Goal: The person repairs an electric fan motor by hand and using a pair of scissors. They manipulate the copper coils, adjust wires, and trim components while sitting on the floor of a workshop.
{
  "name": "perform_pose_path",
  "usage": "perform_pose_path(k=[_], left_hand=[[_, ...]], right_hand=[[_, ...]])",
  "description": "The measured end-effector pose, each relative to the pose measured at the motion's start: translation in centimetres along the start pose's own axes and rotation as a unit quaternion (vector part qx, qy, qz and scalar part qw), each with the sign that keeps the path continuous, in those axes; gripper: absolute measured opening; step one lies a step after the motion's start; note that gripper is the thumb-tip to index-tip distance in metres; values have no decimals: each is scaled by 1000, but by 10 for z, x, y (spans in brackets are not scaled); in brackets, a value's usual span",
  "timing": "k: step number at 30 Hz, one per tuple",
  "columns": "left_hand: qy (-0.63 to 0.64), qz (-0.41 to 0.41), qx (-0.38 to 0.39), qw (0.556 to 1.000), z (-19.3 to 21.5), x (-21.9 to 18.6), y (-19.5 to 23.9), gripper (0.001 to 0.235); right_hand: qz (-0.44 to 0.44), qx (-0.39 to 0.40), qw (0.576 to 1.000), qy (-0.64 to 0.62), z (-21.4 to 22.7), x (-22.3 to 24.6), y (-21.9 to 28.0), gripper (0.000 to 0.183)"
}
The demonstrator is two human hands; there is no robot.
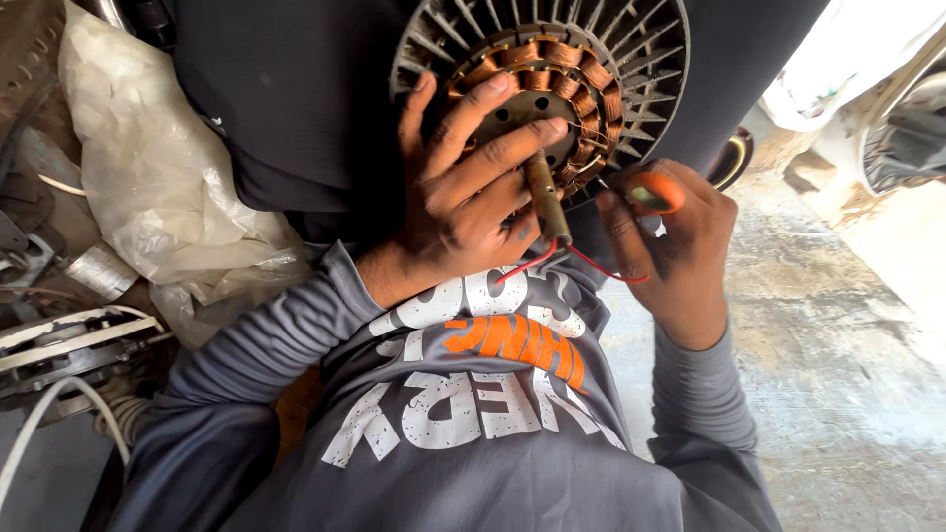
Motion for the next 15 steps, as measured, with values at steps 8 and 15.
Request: perform_pose_path(k=[8,15], left_hand=[[27,-2,-24,999,-3,6,7,16],[40,-7,-41,998,-5,8,11,25]], right_hand=[[-17,56,998,29,-9,16,-16,14],[-25,90,992,86,-17,17,-16,20]])
Point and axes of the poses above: each hand's wrist, its own y-axis away from the middle knuckle, its own z-axis out of the back of the hand, x = y × z, the point moved 8 cm from there along -y, towards the middle knuckle, and after that the axes turned 13 degrees about -y, right-handed, at the moved point
